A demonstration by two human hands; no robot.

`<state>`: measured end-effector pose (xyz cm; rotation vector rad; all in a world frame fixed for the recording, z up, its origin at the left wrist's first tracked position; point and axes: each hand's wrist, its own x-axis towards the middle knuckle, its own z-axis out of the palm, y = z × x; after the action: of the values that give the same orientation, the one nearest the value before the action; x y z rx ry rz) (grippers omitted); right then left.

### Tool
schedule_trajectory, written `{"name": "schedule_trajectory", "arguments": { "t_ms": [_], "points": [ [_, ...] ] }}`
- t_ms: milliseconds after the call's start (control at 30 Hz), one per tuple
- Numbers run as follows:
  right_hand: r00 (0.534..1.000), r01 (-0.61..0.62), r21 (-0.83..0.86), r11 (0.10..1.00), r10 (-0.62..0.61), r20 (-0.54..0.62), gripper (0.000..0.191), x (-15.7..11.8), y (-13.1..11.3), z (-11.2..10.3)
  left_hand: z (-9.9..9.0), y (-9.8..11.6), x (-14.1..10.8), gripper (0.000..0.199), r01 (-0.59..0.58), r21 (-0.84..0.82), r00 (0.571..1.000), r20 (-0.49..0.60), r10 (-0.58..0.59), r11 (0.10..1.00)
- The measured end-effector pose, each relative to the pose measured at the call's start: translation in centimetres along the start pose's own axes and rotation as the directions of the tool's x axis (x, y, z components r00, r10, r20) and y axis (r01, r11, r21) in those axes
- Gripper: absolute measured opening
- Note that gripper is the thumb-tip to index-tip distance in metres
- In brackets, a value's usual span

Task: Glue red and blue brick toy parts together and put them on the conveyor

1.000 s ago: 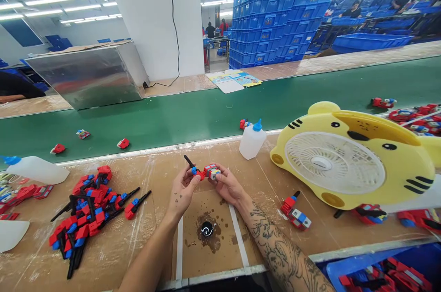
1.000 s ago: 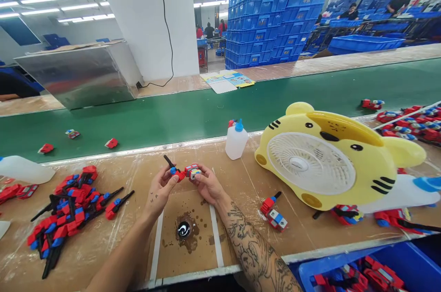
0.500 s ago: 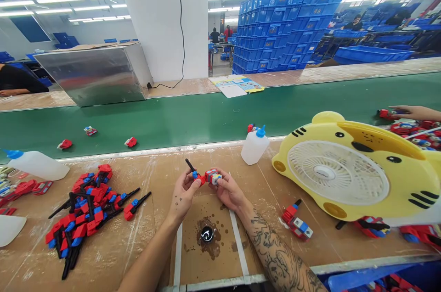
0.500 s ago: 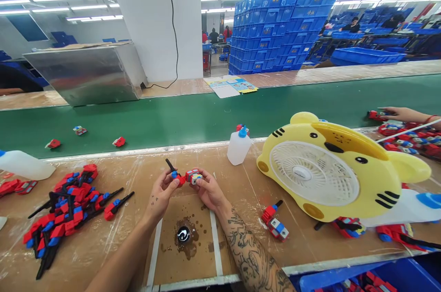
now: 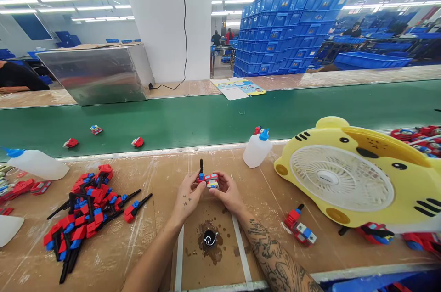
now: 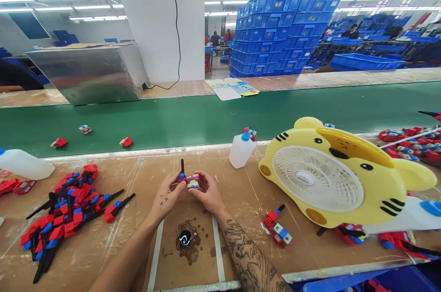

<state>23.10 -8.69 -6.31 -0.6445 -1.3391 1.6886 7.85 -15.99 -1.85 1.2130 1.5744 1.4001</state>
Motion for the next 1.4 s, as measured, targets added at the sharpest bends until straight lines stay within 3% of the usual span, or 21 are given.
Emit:
{"name": "schedule_trajectory", "arguments": {
  "t_ms": [167,367,533,633,700,767,867,933,1067,1133,1300,1400],
  "points": [
    [0.994,0.102,-0.231,0.968,-0.109,-0.017,0.057,-0.1,0.0,-0.2,0.6,0.5,0.0,0.036,0.085,-0.162,0.996,0.014,-0.084,0.983],
    [0.955,0.232,-0.595,0.77,-0.296,-0.011,0.048,-0.4,-0.4,-0.2,2.6,1.3,0.1,0.042,0.111,-0.295,0.994,0.028,-0.108,0.949],
    [0.868,0.344,-0.686,0.641,-0.495,-0.028,0.04,-0.5,-0.7,0.4,4.9,1.8,1.1,0.055,0.08,-0.192,0.991,-0.092,-0.099,0.978],
    [0.804,0.401,-0.712,0.577,-0.594,-0.029,0.036,-0.5,-1.0,0.5,6.0,2.2,1.7,0.051,0.03,-0.091,0.99,-0.135,-0.043,0.995],
    [0.803,0.382,-0.724,0.574,-0.594,-0.047,0.036,-0.4,-1.3,0.5,6.2,2.3,2.3,0.045,-0.007,-0.011,0.994,-0.105,0.006,1.0],
    [0.835,0.322,-0.726,0.608,-0.544,-0.085,0.039,-0.2,-1.5,0.4,5.9,2.2,3.4,0.044,-0.041,0.056,0.999,-0.026,0.043,0.998],
    [0.881,0.206,-0.717,0.666,-0.445,-0.16,0.054,0.2,-1.3,0.2,4.7,2.0,6.5,0.058,-0.106,0.235,0.992,0.095,0.085,0.966],
    [0.893,0.145,-0.71,0.689,-0.4,-0.206,0.061,0.4,-1.0,0.1,3.8,2.2,9.7,0.069,-0.137,0.424,0.986,0.143,0.083,0.896],
    [0.912,0.085,-0.711,0.698,-0.341,-0.226,0.052,0.5,-0.6,-0.2,2.8,2.8,16.8,0.079,-0.15,0.625,0.982,0.187,0.039,0.766],
    [0.927,0.078,-0.719,0.69,-0.315,-0.201,0.046,0.5,-0.7,-0.3,2.8,3.0,19.9,0.075,-0.152,0.686,0.976,0.216,0.001,0.712],
    [0.948,0.107,-0.733,0.671,-0.292,-0.129,0.037,0.5,-0.7,-0.5,3.6,2.8,25.3,0.039,-0.082,0.798,0.967,0.21,-0.148,0.597],
    [0.944,0.13,-0.726,0.675,-0.309,-0.118,0.032,0.7,-0.3,-0.8,4.3,2.6,27.1,0.044,-0.013,0.824,0.961,0.166,-0.219,0.566]
  ]
}}
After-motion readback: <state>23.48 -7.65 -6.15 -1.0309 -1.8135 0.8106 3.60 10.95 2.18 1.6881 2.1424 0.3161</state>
